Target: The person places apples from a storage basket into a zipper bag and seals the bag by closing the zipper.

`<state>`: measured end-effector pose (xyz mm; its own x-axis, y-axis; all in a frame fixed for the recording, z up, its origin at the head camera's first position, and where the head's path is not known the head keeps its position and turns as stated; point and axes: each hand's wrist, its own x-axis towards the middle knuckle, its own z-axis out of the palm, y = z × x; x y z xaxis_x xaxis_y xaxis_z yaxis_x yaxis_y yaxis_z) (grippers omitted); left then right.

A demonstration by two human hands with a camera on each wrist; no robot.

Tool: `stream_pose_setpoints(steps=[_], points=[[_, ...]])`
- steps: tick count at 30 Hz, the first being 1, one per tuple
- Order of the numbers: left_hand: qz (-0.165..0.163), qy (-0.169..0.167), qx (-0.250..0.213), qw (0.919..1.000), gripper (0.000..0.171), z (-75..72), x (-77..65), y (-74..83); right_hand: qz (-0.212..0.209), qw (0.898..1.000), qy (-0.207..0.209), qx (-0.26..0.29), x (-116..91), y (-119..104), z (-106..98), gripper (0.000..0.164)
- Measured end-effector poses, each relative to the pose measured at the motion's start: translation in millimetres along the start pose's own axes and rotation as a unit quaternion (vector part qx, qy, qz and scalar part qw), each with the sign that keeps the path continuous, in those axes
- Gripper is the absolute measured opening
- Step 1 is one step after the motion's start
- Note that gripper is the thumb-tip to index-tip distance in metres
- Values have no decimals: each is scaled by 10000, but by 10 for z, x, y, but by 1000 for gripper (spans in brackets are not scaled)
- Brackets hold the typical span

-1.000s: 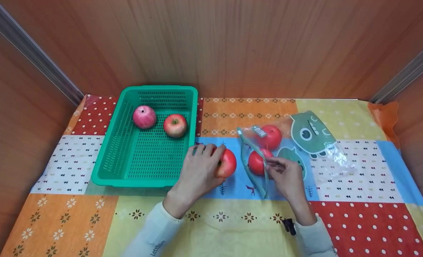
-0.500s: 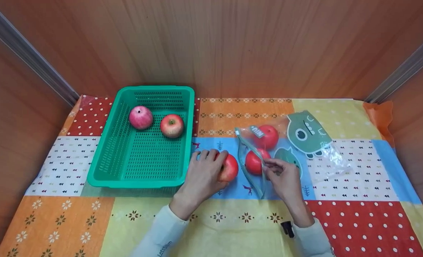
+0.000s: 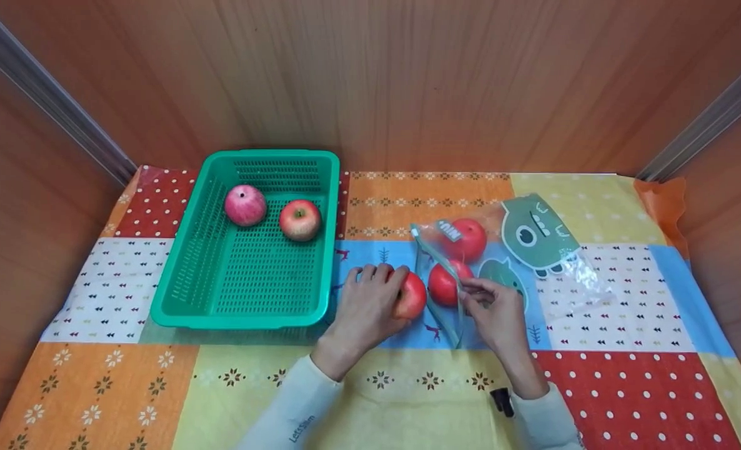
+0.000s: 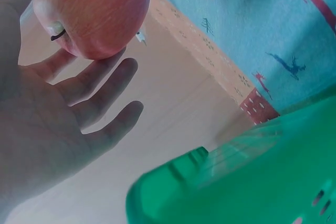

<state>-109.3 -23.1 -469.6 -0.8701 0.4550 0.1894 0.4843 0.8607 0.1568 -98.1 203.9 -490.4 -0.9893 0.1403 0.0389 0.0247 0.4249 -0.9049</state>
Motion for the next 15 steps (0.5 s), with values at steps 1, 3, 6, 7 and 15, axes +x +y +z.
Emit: stream_pose_setpoints(steps=[1, 3, 6, 7, 15], points=[[21, 12, 9, 10000, 76, 8, 6, 7, -10, 10000, 9, 4, -1, 1, -2, 25], [54, 45, 37, 10000, 75, 23, 19, 20, -82, 10000, 47, 14, -3, 2, -4, 24], [79, 76, 83, 9999, 73, 51, 41, 39, -198, 9998, 100, 23, -8, 8, -3, 24], [85, 81, 114, 9999, 72, 63, 48, 45, -221, 9997, 106, 14, -8, 10, -1, 24], [138, 237, 215, 9994, 67, 132, 90, 108, -63, 10000, 48, 44, -28, 1, 18, 26]])
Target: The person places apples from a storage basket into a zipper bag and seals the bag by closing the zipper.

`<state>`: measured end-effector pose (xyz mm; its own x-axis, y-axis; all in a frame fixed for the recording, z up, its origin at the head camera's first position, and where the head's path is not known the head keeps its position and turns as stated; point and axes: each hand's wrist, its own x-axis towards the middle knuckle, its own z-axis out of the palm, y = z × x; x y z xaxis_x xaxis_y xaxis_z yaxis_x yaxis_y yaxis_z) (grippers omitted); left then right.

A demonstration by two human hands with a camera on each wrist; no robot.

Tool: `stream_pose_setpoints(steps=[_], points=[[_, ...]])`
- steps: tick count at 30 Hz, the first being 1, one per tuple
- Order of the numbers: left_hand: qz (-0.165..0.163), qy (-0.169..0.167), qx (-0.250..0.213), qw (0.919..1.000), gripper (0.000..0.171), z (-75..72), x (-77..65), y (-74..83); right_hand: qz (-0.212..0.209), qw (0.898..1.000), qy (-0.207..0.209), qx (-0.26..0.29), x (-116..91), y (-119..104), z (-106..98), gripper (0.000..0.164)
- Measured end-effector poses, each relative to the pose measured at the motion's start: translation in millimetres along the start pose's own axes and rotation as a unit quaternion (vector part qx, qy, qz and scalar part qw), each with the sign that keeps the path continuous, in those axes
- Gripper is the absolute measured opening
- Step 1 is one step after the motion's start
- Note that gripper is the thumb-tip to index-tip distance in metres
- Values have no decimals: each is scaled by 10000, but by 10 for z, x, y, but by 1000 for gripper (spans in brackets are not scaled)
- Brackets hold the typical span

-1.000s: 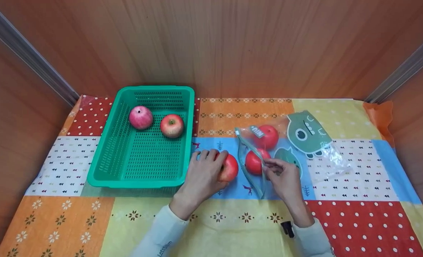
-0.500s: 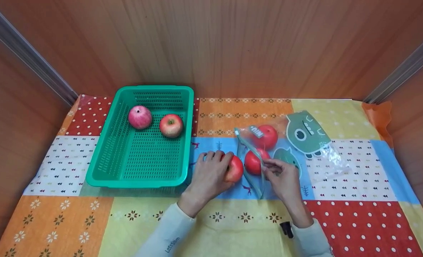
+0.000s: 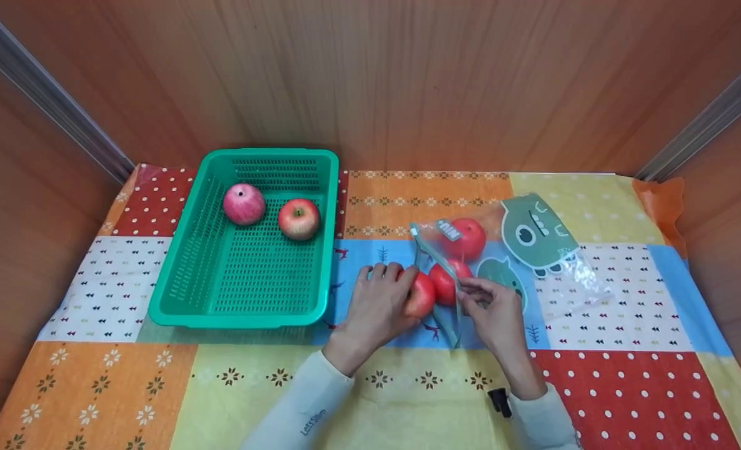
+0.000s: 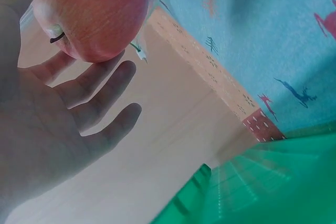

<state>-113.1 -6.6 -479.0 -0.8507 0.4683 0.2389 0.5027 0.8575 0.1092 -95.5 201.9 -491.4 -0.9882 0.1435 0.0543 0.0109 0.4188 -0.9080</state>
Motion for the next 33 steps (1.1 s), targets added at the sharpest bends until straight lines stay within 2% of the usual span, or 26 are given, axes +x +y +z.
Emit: stream_pose_setpoints(steps=[6, 16, 22, 28, 33], points=[[-2, 163, 2, 9999, 66, 47, 41, 63, -7, 10000, 3, 30, -18, -6, -4, 25], [59, 67, 194, 9998, 66, 106, 114, 177, -43, 10000, 58, 54, -48, 0, -10, 24], [125, 162, 348, 9992, 66, 148, 148, 245, -238, 9996, 171, 12, -61, -11, -16, 24], [121, 165, 380, 9991, 66, 180, 191, 275, -158, 9998, 151, 28, -76, -35, -17, 25], [135, 259, 582, 9979, 64, 217, 229, 283, -174, 9997, 184, 56, -81, -40, -26, 25]])
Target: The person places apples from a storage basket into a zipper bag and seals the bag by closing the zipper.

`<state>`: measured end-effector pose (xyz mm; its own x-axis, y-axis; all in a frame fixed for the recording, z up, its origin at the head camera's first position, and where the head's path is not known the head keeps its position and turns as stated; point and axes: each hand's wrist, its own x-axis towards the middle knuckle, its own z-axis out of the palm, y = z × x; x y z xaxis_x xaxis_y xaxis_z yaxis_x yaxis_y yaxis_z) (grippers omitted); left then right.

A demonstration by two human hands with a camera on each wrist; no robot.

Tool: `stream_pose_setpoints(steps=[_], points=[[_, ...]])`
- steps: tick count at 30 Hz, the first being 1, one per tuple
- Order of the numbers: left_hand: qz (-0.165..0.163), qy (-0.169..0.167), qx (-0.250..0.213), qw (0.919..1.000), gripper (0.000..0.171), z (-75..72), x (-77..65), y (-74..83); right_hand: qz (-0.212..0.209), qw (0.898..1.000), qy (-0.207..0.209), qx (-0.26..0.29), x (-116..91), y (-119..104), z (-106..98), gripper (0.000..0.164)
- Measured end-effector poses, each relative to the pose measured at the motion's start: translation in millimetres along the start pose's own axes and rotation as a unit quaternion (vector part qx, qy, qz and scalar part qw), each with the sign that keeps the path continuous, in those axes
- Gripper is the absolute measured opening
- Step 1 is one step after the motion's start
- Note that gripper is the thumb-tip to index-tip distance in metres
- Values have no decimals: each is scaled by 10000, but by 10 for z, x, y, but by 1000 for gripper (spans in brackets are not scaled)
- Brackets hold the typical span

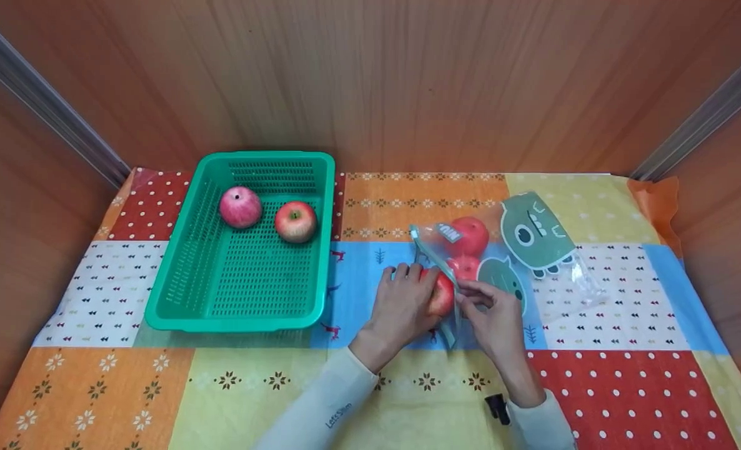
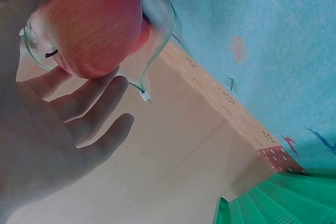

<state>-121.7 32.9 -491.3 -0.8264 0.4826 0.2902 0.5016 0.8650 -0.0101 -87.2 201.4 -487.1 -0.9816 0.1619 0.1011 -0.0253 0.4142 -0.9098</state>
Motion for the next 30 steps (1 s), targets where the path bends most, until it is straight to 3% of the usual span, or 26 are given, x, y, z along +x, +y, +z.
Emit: stream_pose_setpoints(steps=[11, 24, 30], points=[[-31, -116, 8, 9999, 63, 97, 69, 37, 3, 9999, 140, 92, 4, -6, 2, 24], [-44, 42, 162, 9998, 57, 223, 141, 90, -437, 9980, 340, 305, -15, -1, 4, 24], [-52, 374, 259, 9990, 39, 300, 189, 139, -401, 9981, 386, 250, -26, -12, 1, 23]])
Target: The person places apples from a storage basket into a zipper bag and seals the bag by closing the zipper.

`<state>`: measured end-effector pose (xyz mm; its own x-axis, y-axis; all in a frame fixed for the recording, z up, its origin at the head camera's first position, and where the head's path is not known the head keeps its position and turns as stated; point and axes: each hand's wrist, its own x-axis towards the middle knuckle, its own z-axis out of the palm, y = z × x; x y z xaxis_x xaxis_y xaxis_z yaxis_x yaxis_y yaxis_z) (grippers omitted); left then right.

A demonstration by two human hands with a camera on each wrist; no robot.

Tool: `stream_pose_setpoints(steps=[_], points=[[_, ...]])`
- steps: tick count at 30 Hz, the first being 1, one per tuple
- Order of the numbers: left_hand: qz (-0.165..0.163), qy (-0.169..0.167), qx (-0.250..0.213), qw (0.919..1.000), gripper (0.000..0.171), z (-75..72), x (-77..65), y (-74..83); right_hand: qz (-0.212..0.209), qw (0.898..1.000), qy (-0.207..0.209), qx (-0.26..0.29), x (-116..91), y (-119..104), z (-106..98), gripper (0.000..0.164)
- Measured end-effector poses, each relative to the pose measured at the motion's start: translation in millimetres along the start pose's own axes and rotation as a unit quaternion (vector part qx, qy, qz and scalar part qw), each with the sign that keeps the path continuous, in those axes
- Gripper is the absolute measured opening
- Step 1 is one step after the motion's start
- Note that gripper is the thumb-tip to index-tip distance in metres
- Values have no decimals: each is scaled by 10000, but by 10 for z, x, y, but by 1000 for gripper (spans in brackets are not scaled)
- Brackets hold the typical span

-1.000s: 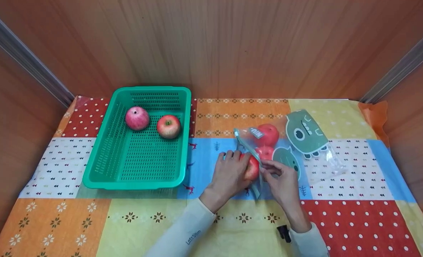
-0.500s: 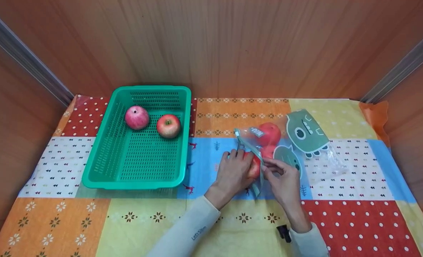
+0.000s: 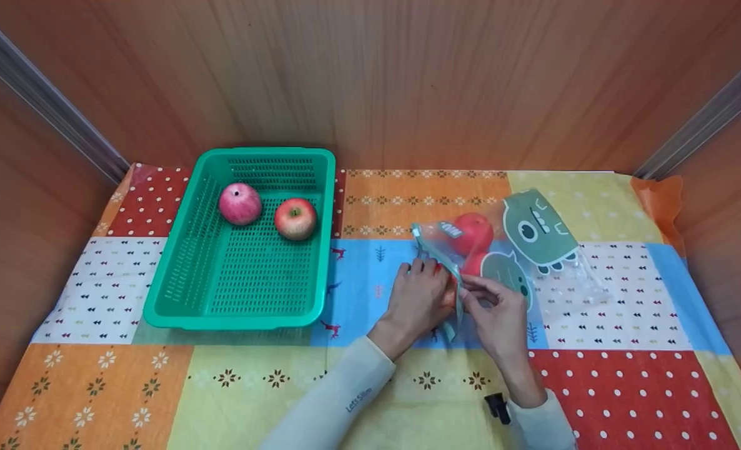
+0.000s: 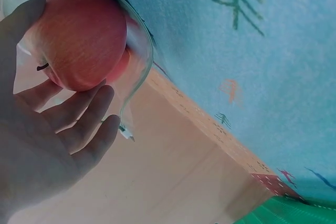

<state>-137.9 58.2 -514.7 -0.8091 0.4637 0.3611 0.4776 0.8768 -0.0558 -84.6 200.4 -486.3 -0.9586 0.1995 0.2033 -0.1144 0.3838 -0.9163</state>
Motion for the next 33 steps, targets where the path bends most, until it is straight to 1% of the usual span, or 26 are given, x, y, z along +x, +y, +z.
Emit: stream_pose_setpoints(steps=[3, 6, 8, 12, 14, 20, 26, 28, 33], points=[[-22, 226, -58, 9997, 29, 29, 27, 28, 10, 10000, 7, 14, 3, -10, -7, 23], [-25, 247, -90, 9997, 29, 50, 43, 46, 13, 10000, 22, 52, 7, -7, -11, 23], [-19, 129, -78, 9999, 31, 56, 54, 57, 14, 10000, 27, 70, 8, -3, -13, 24], [-7, -223, -15, 9997, 35, 49, 74, 81, 15, 10000, 51, 82, 2, -1, -16, 24], [5, -323, -12, 9995, 37, 49, 78, 91, -8, 9999, 69, 94, 0, 3, -14, 24], [-14, -390, -146, 9991, 41, 55, 52, 81, -117, 9997, 87, 172, -3, 20, 3, 24], [-49, -681, -375, 9970, 61, 29, 32, 39, -159, 9997, 100, 156, -10, 22, 8, 24], [-45, -760, -431, 9962, 64, 19, 23, 28, -138, 9998, 90, 143, -11, 26, 10, 25], [-91, -783, -562, 9953, 67, 12, -20, 2, -58, 9998, 59, 158, -7, 42, 12, 26]])
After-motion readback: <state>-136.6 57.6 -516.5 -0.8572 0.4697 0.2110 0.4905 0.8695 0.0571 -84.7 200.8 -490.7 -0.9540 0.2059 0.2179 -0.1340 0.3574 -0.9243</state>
